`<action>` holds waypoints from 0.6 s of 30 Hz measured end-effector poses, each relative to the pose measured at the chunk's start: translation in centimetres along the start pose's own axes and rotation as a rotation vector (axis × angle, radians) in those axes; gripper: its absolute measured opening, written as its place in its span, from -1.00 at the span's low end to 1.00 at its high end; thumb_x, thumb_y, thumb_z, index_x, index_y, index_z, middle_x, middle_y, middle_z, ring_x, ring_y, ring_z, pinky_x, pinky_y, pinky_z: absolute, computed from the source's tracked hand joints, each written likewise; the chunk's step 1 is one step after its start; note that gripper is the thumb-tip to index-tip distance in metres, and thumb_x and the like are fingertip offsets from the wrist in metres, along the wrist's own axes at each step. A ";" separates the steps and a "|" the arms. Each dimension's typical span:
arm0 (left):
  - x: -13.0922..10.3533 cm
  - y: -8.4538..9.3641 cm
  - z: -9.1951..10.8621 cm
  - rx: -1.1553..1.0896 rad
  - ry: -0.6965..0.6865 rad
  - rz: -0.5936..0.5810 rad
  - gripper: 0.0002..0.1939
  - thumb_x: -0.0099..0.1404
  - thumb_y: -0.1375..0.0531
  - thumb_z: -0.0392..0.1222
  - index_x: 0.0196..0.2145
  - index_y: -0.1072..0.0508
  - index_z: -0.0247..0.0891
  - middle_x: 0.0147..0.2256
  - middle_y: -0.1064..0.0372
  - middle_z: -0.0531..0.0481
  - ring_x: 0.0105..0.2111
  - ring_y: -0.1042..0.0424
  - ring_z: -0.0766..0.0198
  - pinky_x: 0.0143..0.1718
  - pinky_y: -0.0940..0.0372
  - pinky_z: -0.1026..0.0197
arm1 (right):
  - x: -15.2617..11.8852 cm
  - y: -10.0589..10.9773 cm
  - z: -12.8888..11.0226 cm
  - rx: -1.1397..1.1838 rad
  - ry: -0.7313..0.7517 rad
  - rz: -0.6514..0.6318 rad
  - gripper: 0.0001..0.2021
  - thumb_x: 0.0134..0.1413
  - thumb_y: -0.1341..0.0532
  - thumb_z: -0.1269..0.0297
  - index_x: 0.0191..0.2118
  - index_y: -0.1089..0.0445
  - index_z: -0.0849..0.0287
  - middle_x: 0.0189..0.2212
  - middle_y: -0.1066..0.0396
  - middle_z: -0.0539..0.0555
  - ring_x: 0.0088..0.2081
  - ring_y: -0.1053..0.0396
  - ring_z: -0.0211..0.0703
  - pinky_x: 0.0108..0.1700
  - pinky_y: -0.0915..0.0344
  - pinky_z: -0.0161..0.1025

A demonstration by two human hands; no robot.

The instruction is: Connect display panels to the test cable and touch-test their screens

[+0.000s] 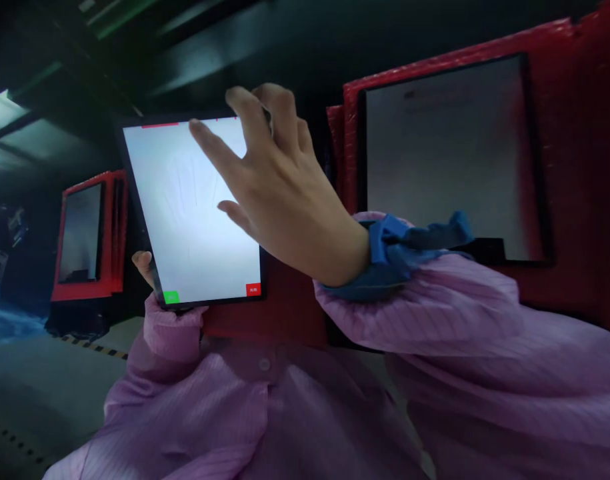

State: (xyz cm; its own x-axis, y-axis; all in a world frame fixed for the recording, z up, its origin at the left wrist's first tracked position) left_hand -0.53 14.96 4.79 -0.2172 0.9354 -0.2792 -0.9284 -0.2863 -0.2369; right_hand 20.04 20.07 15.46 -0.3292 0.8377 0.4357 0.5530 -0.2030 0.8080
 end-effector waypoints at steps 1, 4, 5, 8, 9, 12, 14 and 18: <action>0.1 0.3 -0.1 0.023 -0.011 0.022 -0.42 -0.04 -0.13 0.41 -0.21 -0.44 -0.02 -0.45 -0.47 -0.05 -0.22 -0.51 -0.09 -0.18 -0.47 -0.09 | 0.1 -0.1 0.2 0.002 -0.002 0.014 -0.33 0.16 -0.29 0.18 0.34 -0.06 -0.02 0.33 -0.01 0.21 0.34 0.03 0.31 0.21 -0.21 0.31; 0.4 1.4 -0.5 0.089 -0.022 0.072 -0.38 -0.07 -0.08 0.46 -0.21 -0.43 0.00 -0.41 -0.49 -0.04 -0.25 -0.52 -0.06 -0.25 -0.46 -0.03 | 0.6 0.6 1.1 0.005 -0.051 0.055 -0.26 0.14 -0.31 0.09 0.35 -0.05 0.16 0.30 -0.09 0.26 0.30 -0.06 0.27 0.31 -0.06 0.29; 0.5 1.7 -0.6 0.101 -0.019 0.084 -0.38 -0.07 -0.06 0.46 -0.21 -0.44 0.01 -0.38 -0.50 -0.03 -0.27 -0.52 -0.04 -0.28 -0.46 0.00 | 0.8 1.0 1.6 -0.014 -0.101 0.049 -0.26 0.15 -0.30 0.10 0.35 -0.07 0.27 0.27 -0.14 0.31 0.28 -0.10 0.27 0.32 -0.05 0.27; 0.5 2.2 -0.5 0.078 0.000 0.113 -0.44 -0.05 -0.07 0.40 -0.22 -0.45 0.02 -0.39 -0.50 0.01 -0.36 -0.49 0.00 -0.43 -0.43 0.05 | 1.3 2.1 3.3 -0.077 -0.292 -0.015 -0.50 0.27 -0.18 0.20 0.23 -0.27 0.37 0.14 -0.32 0.32 0.20 -0.24 0.30 0.19 -0.25 0.21; 0.5 2.2 -0.4 0.045 0.006 0.120 -0.47 -0.05 -0.09 0.36 -0.23 -0.45 0.02 -0.42 -0.50 0.02 -0.40 -0.48 0.01 -0.48 -0.41 0.06 | 1.4 2.3 3.7 -0.084 -0.332 -0.040 -0.59 0.30 -0.13 0.22 0.16 -0.35 0.32 0.09 -0.37 0.30 0.18 -0.28 0.28 0.13 -0.30 0.17; 0.2 1.9 -0.2 -0.061 0.024 0.130 -0.58 -0.05 -0.13 0.24 -0.28 -0.44 0.02 -0.52 -0.45 0.05 -0.53 -0.41 0.06 -0.59 -0.35 0.09 | 1.5 2.7 4.1 -0.105 -0.410 -0.064 -0.72 0.33 -0.08 0.25 -0.07 -0.50 0.20 -0.04 -0.47 0.24 0.09 -0.38 0.24 0.06 -0.37 0.12; 0.1 1.6 -0.2 -0.093 0.023 0.126 -0.60 -0.05 -0.13 0.23 -0.29 -0.44 0.02 -0.53 -0.43 0.06 -0.54 -0.39 0.09 -0.58 -0.35 0.10 | 1.4 2.7 4.0 -0.143 -0.464 -0.053 -0.75 0.30 -0.11 0.25 -0.13 -0.51 0.20 -0.07 -0.48 0.26 0.04 -0.42 0.28 0.00 -0.40 0.15; 0.1 1.0 -0.2 -0.026 0.061 0.089 -0.51 -0.03 -0.09 0.30 -0.22 -0.46 0.02 -0.40 -0.50 0.01 -0.40 -0.46 0.03 -0.43 -0.43 0.05 | 1.2 2.9 3.4 -0.215 -0.493 -0.038 -0.81 0.25 -0.16 0.31 -0.15 -0.49 0.23 -0.12 -0.49 0.25 -0.06 -0.47 0.34 -0.17 -0.43 0.17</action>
State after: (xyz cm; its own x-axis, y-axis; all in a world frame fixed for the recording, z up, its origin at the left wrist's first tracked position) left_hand -1.46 14.69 4.37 -0.2792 0.8917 -0.3563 -0.8979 -0.3739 -0.2322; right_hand 23.86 22.22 17.01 0.0811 0.9747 0.2085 0.3617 -0.2237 0.9051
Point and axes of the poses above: each hand's wrist, its own x-axis towards the middle knuckle, its own y-axis out of the back of the hand, z = x × y, the point moved 5 cm from there along x, towards the middle knuckle
